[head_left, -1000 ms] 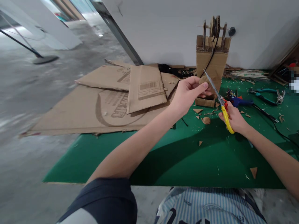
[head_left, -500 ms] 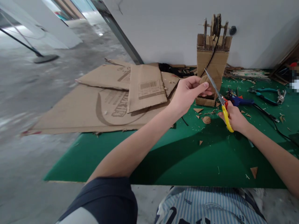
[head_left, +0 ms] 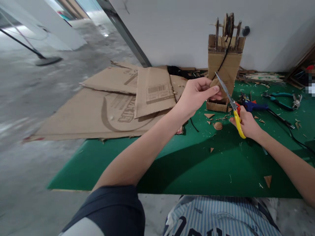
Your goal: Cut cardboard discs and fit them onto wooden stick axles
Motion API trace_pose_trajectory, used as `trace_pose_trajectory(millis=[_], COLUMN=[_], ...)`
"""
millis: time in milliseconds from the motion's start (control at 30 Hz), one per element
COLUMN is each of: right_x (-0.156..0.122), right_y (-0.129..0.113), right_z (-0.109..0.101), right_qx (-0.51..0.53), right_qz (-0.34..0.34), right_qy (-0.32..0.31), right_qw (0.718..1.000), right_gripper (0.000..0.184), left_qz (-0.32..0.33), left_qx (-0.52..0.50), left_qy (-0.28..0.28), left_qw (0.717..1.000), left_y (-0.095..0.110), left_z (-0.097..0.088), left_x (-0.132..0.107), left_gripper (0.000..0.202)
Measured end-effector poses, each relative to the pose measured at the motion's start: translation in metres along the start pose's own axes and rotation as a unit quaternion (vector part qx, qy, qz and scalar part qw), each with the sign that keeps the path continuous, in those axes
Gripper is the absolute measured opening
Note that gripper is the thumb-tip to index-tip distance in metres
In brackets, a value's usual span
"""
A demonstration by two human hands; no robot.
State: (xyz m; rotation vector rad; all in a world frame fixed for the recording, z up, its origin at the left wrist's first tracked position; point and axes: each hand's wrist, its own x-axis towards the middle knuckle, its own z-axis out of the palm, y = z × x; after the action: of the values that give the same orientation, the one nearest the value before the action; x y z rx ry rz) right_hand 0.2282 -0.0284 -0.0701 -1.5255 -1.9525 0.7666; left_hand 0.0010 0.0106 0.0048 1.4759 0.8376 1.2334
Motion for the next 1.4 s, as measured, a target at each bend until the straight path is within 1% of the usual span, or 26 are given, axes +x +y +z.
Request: trace_pose_trajectory(millis=[100,200,400,567,800,933,1033,1100,1200,1300,1400], right_x=[-0.002,-0.004,-0.002,0.0,0.001,-0.002,-0.005,-0.006,-0.005,-0.001,0.001], right_y=[0.002,0.003,0.001,0.001,0.003,0.002,0.0,-0.001,-0.003,-0.003,-0.003], right_z=[0.001,0.001,-0.003,-0.004,-0.001,-0.001,-0.003,-0.005,-0.007,-0.006,-0.006], right_qx=[-0.01,-0.012,0.004,-0.024,-0.028,0.003,0.025,0.032,0.021,-0.005,-0.006], right_qz=[-0.013,-0.011,0.005,0.004,-0.018,-0.012,-0.026,-0.021,-0.004,0.004,0.008], right_qy=[0.006,0.008,-0.026,-0.025,-0.015,-0.028,-0.037,-0.048,-0.061,-0.049,-0.043], right_qw=[1.0,1.0,1.0,0.999,0.999,1.0,0.999,0.998,0.998,0.999,0.999], right_gripper=[0.05,0.05,0.049,0.049,0.048,0.049,0.049,0.048,0.046,0.048,0.049], left_qz=[0.003,0.003,0.009,0.007,-0.001,0.008,0.028,0.042,0.046,0.032,0.017], left_qx=[0.021,0.037,0.054,0.069,0.09,0.12,0.161,0.176,0.183,0.179,0.151], left_qy=[-0.011,-0.03,-0.051,-0.059,-0.064,-0.091,-0.12,-0.13,-0.127,-0.12,-0.095], left_qw=[1.0,0.999,0.997,0.996,0.994,0.988,0.979,0.975,0.974,0.976,0.984], left_y=[0.003,0.006,0.01,0.012,0.013,0.017,0.02,0.022,0.023,0.023,0.018], left_z=[0.001,0.002,-0.003,-0.008,-0.013,-0.015,-0.014,-0.014,-0.016,-0.016,-0.012], left_x=[-0.002,-0.004,-0.001,0.0,0.003,0.003,0.0,-0.001,-0.001,0.0,0.0], left_gripper=[0.019,0.021,0.021,0.021,0.022,0.024,0.026,0.025,0.024,0.02,0.017])
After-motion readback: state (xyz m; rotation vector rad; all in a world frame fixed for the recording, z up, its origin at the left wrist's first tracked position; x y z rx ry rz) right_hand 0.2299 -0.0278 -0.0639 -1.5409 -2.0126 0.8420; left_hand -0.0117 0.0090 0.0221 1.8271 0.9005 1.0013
